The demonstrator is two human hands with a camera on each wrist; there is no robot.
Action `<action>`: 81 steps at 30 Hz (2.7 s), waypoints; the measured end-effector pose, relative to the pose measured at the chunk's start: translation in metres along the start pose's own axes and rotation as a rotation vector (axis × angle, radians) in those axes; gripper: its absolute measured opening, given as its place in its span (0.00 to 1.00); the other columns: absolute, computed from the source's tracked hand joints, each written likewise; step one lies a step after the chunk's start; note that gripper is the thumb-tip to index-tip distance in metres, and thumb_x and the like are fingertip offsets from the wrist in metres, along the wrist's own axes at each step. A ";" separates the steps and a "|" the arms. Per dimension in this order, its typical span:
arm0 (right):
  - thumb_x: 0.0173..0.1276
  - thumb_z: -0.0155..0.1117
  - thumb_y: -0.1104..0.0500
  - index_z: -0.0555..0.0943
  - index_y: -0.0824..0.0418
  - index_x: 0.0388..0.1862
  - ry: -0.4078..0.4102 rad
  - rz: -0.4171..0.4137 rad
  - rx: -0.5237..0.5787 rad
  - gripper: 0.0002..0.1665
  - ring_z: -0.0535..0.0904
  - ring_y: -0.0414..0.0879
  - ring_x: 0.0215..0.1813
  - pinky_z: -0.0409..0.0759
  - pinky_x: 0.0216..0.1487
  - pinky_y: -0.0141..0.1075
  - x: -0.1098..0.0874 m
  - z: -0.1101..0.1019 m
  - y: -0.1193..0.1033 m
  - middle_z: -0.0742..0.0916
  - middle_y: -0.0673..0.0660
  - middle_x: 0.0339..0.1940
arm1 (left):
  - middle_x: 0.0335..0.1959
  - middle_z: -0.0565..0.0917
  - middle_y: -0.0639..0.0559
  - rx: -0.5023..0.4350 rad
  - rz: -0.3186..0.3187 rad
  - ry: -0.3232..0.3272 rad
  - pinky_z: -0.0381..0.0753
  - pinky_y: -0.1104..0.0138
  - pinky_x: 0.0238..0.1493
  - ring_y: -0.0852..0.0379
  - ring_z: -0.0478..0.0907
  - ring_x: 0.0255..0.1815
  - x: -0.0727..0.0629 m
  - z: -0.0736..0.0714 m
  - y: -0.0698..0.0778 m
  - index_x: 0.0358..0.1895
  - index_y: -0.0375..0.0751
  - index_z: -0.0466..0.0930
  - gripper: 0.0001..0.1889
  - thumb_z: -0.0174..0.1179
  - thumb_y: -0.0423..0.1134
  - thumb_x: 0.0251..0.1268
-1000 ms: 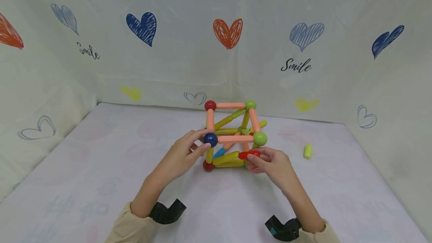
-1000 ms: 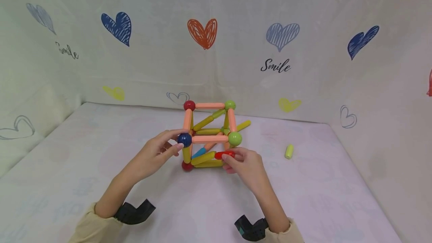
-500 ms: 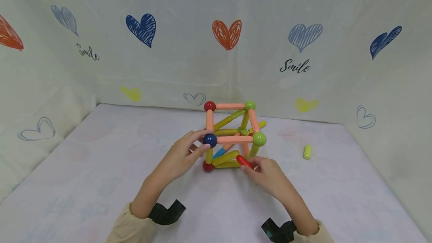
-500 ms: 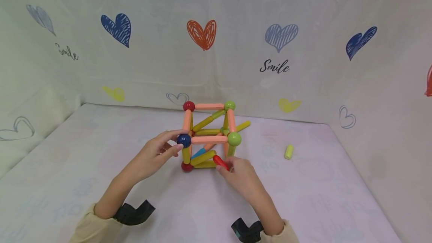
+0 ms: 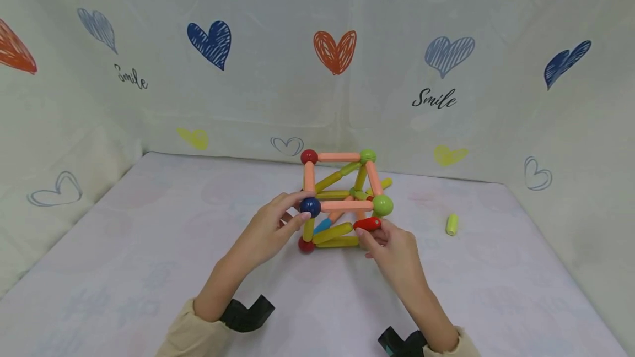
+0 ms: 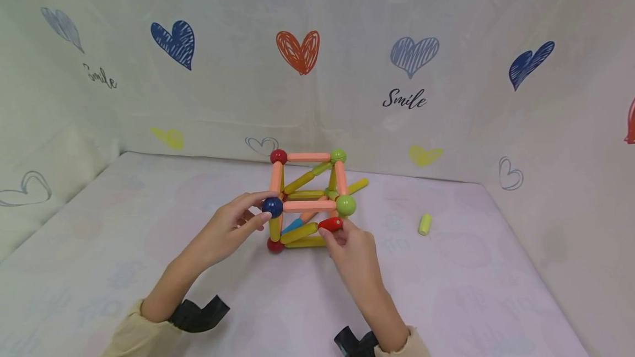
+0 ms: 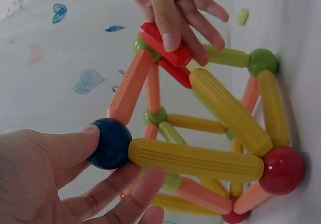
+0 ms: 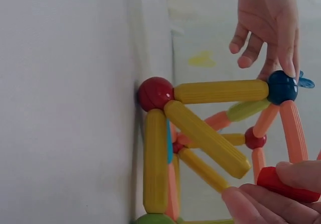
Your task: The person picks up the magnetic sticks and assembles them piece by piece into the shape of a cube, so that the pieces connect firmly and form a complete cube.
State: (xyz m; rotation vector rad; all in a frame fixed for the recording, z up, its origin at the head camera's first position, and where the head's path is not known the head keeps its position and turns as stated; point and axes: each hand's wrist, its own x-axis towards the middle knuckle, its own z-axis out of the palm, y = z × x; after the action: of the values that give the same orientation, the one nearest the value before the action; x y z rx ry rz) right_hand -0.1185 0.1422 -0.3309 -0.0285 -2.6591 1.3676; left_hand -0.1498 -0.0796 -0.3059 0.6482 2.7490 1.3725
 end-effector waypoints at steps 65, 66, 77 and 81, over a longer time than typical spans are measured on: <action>0.60 0.66 0.54 0.78 0.62 0.49 -0.511 -0.176 -0.089 0.20 0.77 0.42 0.38 0.76 0.37 0.31 0.021 -0.064 0.031 0.83 0.51 0.36 | 0.45 0.76 0.51 -0.052 0.064 -0.177 0.77 0.68 0.44 0.59 0.75 0.39 -0.011 -0.016 0.008 0.52 0.46 0.76 0.18 0.62 0.46 0.60; 0.61 0.65 0.55 0.78 0.62 0.49 -0.533 -0.186 -0.088 0.19 0.77 0.42 0.38 0.77 0.37 0.31 0.022 -0.066 0.032 0.83 0.52 0.36 | 0.45 0.76 0.51 -0.055 0.069 -0.185 0.77 0.68 0.44 0.59 0.75 0.39 -0.012 -0.017 0.008 0.52 0.46 0.76 0.18 0.62 0.46 0.60; 0.69 0.55 0.52 0.72 0.66 0.58 -0.457 0.058 -0.094 0.25 0.77 0.56 0.53 0.72 0.57 0.53 0.074 -0.078 0.055 0.80 0.63 0.54 | 0.43 0.76 0.52 -0.059 0.083 -0.208 0.77 0.65 0.45 0.58 0.75 0.40 -0.010 -0.017 0.010 0.50 0.45 0.76 0.14 0.58 0.44 0.64; 0.71 0.50 0.51 0.63 0.68 0.65 -0.418 0.173 -0.078 0.30 0.74 0.61 0.59 0.67 0.62 0.55 0.103 -0.067 0.064 0.74 0.69 0.61 | 0.44 0.76 0.52 -0.065 0.090 -0.212 0.77 0.65 0.45 0.57 0.74 0.40 -0.011 -0.018 0.010 0.49 0.45 0.75 0.13 0.57 0.44 0.64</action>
State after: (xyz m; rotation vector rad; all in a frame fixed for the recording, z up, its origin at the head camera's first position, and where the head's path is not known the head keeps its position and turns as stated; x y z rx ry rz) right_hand -0.2135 0.2427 -0.3312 0.0226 -3.1187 1.4559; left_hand -0.1397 -0.0915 -0.2893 0.8688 2.5288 1.3181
